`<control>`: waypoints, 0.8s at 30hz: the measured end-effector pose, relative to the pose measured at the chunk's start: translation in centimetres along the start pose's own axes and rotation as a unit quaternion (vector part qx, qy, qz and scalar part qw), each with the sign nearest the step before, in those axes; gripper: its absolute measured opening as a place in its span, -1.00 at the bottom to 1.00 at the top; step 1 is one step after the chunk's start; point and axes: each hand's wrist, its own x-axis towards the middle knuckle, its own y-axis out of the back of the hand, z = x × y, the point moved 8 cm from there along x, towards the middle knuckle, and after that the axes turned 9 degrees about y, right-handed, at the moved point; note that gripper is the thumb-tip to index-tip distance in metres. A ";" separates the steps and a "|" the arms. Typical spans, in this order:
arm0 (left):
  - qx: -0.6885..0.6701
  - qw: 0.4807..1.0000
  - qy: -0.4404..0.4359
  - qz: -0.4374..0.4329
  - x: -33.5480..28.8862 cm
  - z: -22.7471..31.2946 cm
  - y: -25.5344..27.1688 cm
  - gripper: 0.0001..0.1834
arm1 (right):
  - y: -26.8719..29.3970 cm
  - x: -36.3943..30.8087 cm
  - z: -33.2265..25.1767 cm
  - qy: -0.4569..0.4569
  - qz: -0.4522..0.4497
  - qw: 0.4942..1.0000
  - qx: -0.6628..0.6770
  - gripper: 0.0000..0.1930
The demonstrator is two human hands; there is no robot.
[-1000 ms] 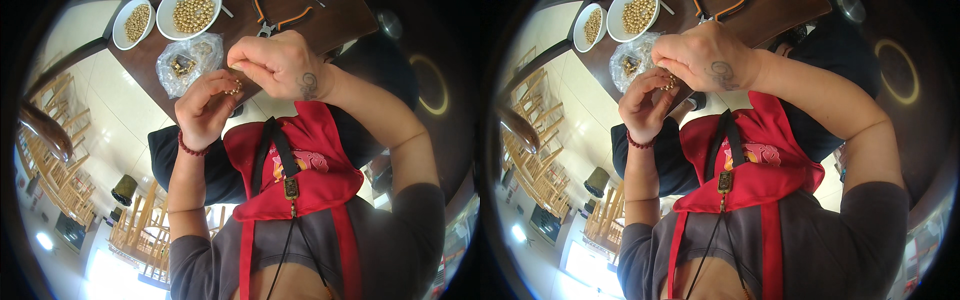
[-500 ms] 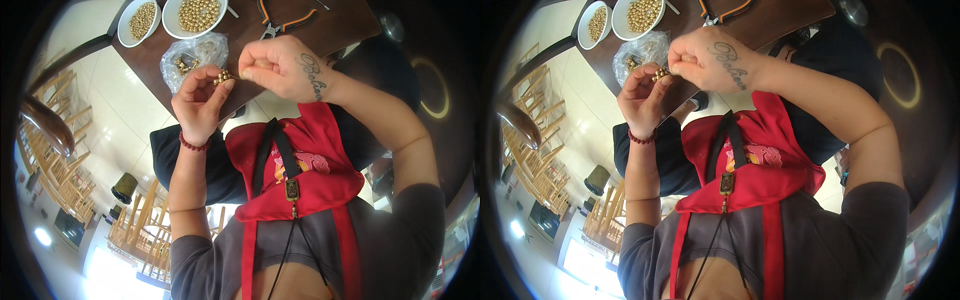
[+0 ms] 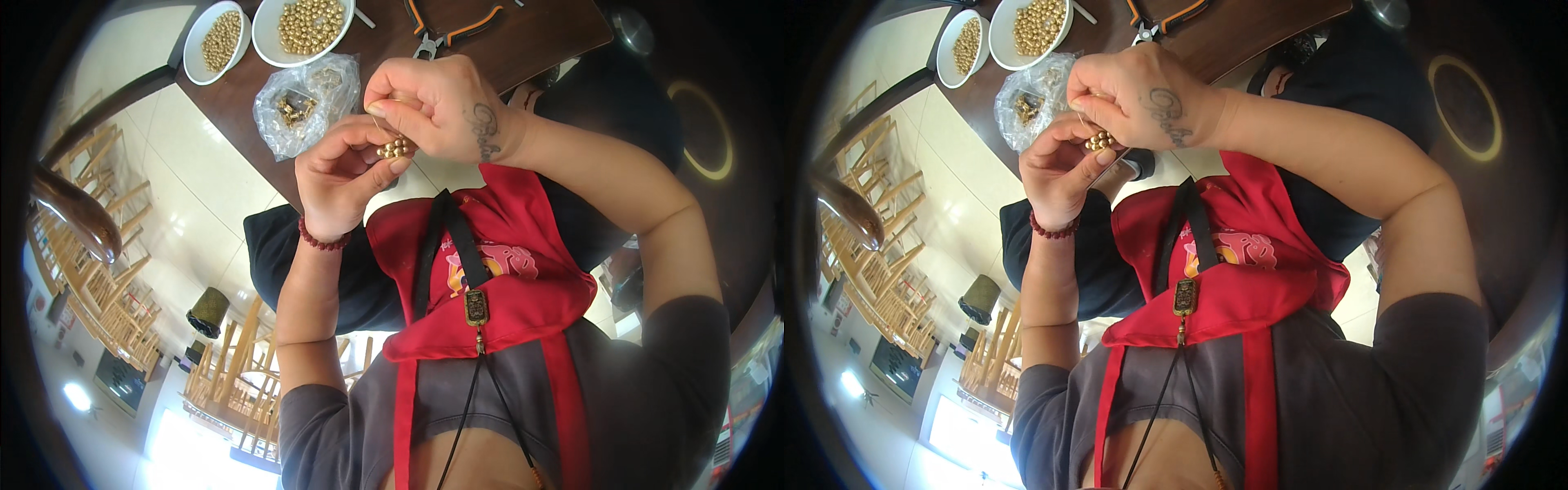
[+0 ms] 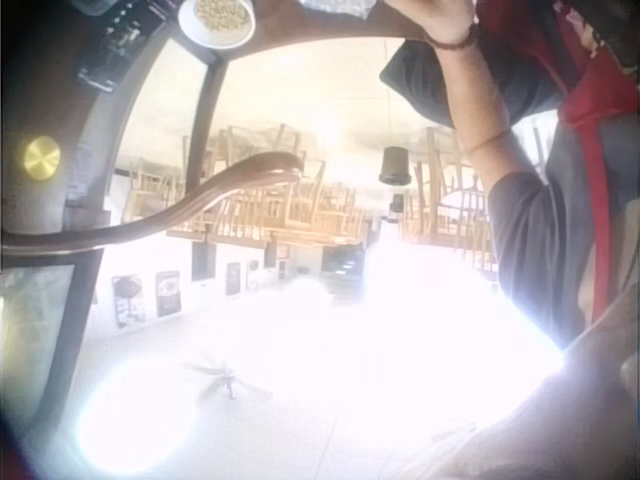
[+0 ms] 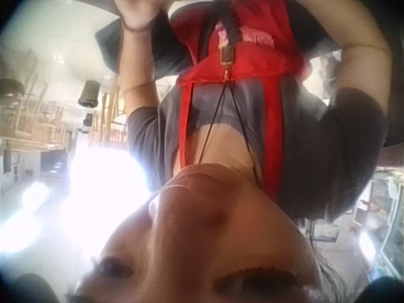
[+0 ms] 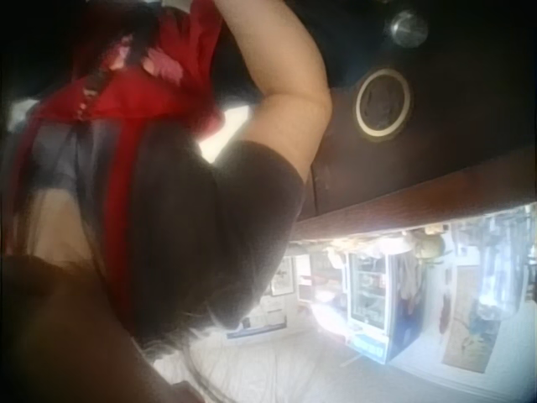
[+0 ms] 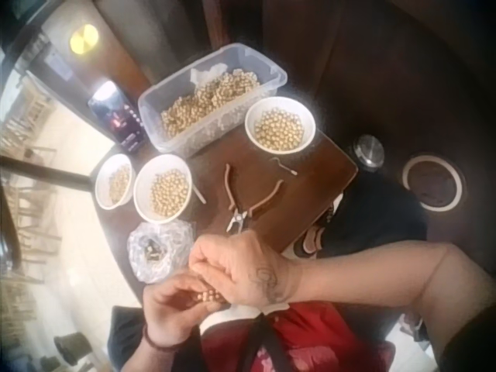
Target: The person strings gold-colored beads together using a thin wire to form a cluster. They pick beads from several small bowls and a larger container on a wooden table, occasionally moving a pair of pliers to manage the structure.
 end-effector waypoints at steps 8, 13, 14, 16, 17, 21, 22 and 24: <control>-0.022 0.999 -0.010 0.035 -0.5 -0.2 0.5 -0.69 | -0.1 -0.1 -0.4 0.049 0.008 0.997 -0.060 -0.94; -0.014 0.998 -0.034 0.053 -0.6 0.6 -0.2 -0.71 | -0.1 0.0 -0.3 0.048 0.005 0.997 -0.061 -0.94; 0.010 0.998 -0.036 0.046 -0.6 0.6 0.0 -0.72 | 0.0 0.1 -0.3 0.047 0.007 0.997 -0.059 -0.95; 0.047 0.997 -0.038 0.039 -0.5 0.6 -0.1 -0.73 | 0.0 0.2 -0.1 0.038 0.000 0.998 -0.054 -0.96; 0.058 0.997 -0.038 0.039 -0.4 0.7 -0.2 -0.74 | 0.0 0.3 0.0 0.031 -0.009 0.998 -0.051 -0.96; 0.073 0.995 -0.041 0.046 -0.2 0.6 0.0 -0.76 | 0.2 0.5 0.8 0.028 -0.005 0.999 -0.041 -0.97; 0.078 0.995 -0.048 0.048 -0.2 0.7 0.1 -0.76 | 0.2 0.5 0.8 0.026 -0.007 0.998 -0.051 -0.97; 0.088 0.993 -0.062 0.052 -0.2 0.9 0.3 -0.77 | 0.4 0.6 0.7 0.025 -0.013 0.997 -0.072 -0.96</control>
